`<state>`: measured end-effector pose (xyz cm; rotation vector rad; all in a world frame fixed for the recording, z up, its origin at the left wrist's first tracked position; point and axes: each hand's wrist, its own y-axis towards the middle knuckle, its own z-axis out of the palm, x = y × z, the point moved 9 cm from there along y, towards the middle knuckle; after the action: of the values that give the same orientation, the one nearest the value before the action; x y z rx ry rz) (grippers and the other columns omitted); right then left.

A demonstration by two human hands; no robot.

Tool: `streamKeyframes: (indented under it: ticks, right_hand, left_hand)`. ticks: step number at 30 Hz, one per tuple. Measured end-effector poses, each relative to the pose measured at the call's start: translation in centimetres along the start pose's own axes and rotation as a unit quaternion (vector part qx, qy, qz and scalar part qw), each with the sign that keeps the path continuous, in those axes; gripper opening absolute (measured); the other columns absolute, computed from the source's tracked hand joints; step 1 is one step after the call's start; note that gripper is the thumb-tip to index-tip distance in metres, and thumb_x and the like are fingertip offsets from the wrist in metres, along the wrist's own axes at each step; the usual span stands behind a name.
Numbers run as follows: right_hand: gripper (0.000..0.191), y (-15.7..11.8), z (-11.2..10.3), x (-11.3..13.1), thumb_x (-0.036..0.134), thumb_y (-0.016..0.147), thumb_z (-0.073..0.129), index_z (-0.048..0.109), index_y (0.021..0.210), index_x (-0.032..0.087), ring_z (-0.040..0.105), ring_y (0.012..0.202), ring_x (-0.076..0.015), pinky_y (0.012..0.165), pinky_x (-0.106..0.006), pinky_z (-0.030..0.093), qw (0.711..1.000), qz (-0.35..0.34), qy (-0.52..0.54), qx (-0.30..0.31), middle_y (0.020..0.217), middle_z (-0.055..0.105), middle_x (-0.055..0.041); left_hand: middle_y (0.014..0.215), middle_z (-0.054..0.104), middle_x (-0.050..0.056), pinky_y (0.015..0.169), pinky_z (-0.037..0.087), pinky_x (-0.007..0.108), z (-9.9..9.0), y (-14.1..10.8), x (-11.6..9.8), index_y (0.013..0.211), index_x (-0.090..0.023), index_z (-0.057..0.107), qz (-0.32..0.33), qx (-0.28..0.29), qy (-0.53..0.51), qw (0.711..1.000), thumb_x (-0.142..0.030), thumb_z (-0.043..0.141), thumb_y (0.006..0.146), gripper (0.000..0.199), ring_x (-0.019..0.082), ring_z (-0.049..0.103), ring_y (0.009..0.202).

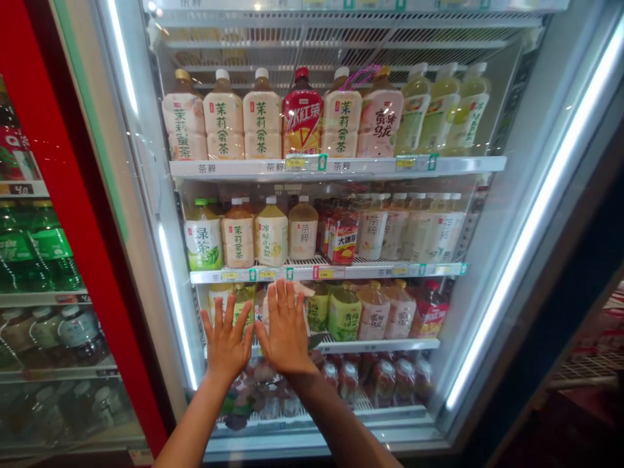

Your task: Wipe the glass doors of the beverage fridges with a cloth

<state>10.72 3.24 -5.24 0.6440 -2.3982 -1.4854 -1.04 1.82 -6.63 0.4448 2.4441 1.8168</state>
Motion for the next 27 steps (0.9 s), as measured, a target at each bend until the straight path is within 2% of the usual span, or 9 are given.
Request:
streamKeyframes:
  ticks: [3, 8, 10, 13, 15, 17, 20, 22, 27]
  right_hand:
    - [0.084, 0.3, 0.4, 0.1, 0.038, 0.102, 0.047, -0.001, 0.164, 0.007, 0.006, 0.161, -0.0325, 0.129, -0.058, 0.013, 1.000, -0.014, 0.004, 0.003, 0.171, 0.013, -0.0158]
    - [0.082, -7.3, 1.7, -0.2, 0.041, 0.099, 0.055, 0.017, 0.164, 0.009, 0.017, 0.160, -0.0293, 0.132, -0.048, 0.013, 1.000, -0.016, -0.004, -0.024, 0.166, 0.032, -0.0144]
    - [0.081, -6.5, 1.0, -1.0, 0.040, 0.100, 0.053, 0.016, 0.164, 0.008, 0.014, 0.160, -0.0305, 0.132, -0.050, 0.012, 1.000, -0.007, -0.002, -0.028, 0.169, 0.025, -0.0150]
    - [0.081, -1.5, -1.3, -3.2, 0.038, 0.103, 0.046, 0.003, 0.165, 0.007, 0.004, 0.161, -0.0334, 0.130, -0.057, 0.012, 0.999, 0.022, -0.001, -0.031, 0.172, 0.005, -0.0165]
    - [0.080, 0.3, -2.3, -4.7, 0.037, 0.104, 0.042, -0.003, 0.164, 0.008, -0.001, 0.161, -0.0338, 0.128, -0.061, 0.014, 0.999, 0.033, -0.001, -0.039, 0.173, -0.002, -0.0159]
    - [0.080, -1.3, -2.4, -5.8, 0.036, 0.104, 0.042, -0.003, 0.164, 0.008, 0.001, 0.160, -0.0350, 0.127, -0.063, 0.018, 0.998, 0.036, -0.011, -0.048, 0.172, -0.002, -0.0157]
    - [0.081, -6.8, -1.4, -7.2, 0.032, 0.101, 0.049, 0.006, 0.165, 0.007, 0.010, 0.160, -0.0364, 0.126, -0.060, 0.027, 0.996, 0.053, -0.044, -0.054, 0.172, 0.005, -0.0168]
    - [0.079, -8.4, -1.4, -8.3, 0.029, 0.100, 0.051, 0.010, 0.165, 0.006, 0.013, 0.159, -0.0362, 0.126, -0.058, 0.029, 0.995, 0.057, -0.055, -0.056, 0.171, 0.008, -0.0173]
    - [0.075, -2.5, -5.6, -13.9, 0.027, 0.104, 0.038, -0.003, 0.164, 0.007, -0.002, 0.160, -0.0354, 0.127, -0.064, 0.017, 0.992, 0.093, -0.037, -0.073, 0.173, -0.006, -0.0160]
  left_hand:
    - [0.174, 0.005, 0.002, 0.130, -0.005, 0.057, 0.2, 0.0, -0.1, 0.162, -0.032, 0.019, -0.005, -0.001, 0.003, 1.000, -0.025, 0.059, 0.096, 0.078, 0.027, -0.001, 0.161]
    - [0.174, 0.006, 0.002, 0.130, -0.005, 0.058, 0.0, -0.1, -0.1, 0.163, -0.032, 0.020, -0.009, 0.004, -0.005, 1.000, -0.023, 0.059, 0.096, 0.078, 0.028, 0.000, 0.161]
    - [0.174, 0.006, 0.004, 0.129, -0.004, 0.061, -0.2, -0.1, -0.3, 0.162, -0.032, 0.020, -0.020, 0.007, -0.015, 1.000, -0.021, 0.060, 0.095, 0.079, 0.029, 0.000, 0.161]
    - [0.174, 0.006, 0.006, 0.128, -0.001, 0.066, -0.4, 0.1, -1.4, 0.162, -0.034, 0.022, -0.036, 0.002, -0.037, 0.999, -0.020, 0.061, 0.094, 0.079, 0.032, 0.001, 0.161]
    - [0.174, 0.006, 0.005, 0.127, -0.001, 0.066, -0.2, 0.6, -2.9, 0.161, -0.035, 0.023, -0.032, 0.003, -0.050, 0.998, -0.020, 0.061, 0.093, 0.079, 0.033, 0.002, 0.161]
    - [0.174, 0.006, 0.005, 0.128, -0.002, 0.065, 0.1, 1.3, -4.5, 0.161, -0.036, 0.024, -0.020, 0.007, -0.060, 0.998, -0.021, 0.061, 0.093, 0.079, 0.032, 0.001, 0.161]
    - [0.174, 0.007, 0.004, 0.128, -0.002, 0.063, 0.7, 2.3, -7.1, 0.161, -0.035, 0.025, 0.003, 0.008, -0.078, 0.997, -0.022, 0.060, 0.093, 0.078, 0.031, 0.002, 0.161]
    - [0.174, 0.008, 0.002, 0.129, -0.003, 0.061, 1.3, 3.0, -8.8, 0.161, -0.036, 0.025, 0.022, 0.009, -0.092, 0.995, -0.024, 0.061, 0.094, 0.077, 0.030, 0.003, 0.161]
    - [0.174, 0.006, 0.002, 0.129, -0.004, 0.061, 2.5, 4.7, -12.4, 0.161, -0.037, 0.026, 0.037, 0.010, -0.105, 0.994, -0.026, 0.061, 0.094, 0.076, 0.030, 0.001, 0.161]
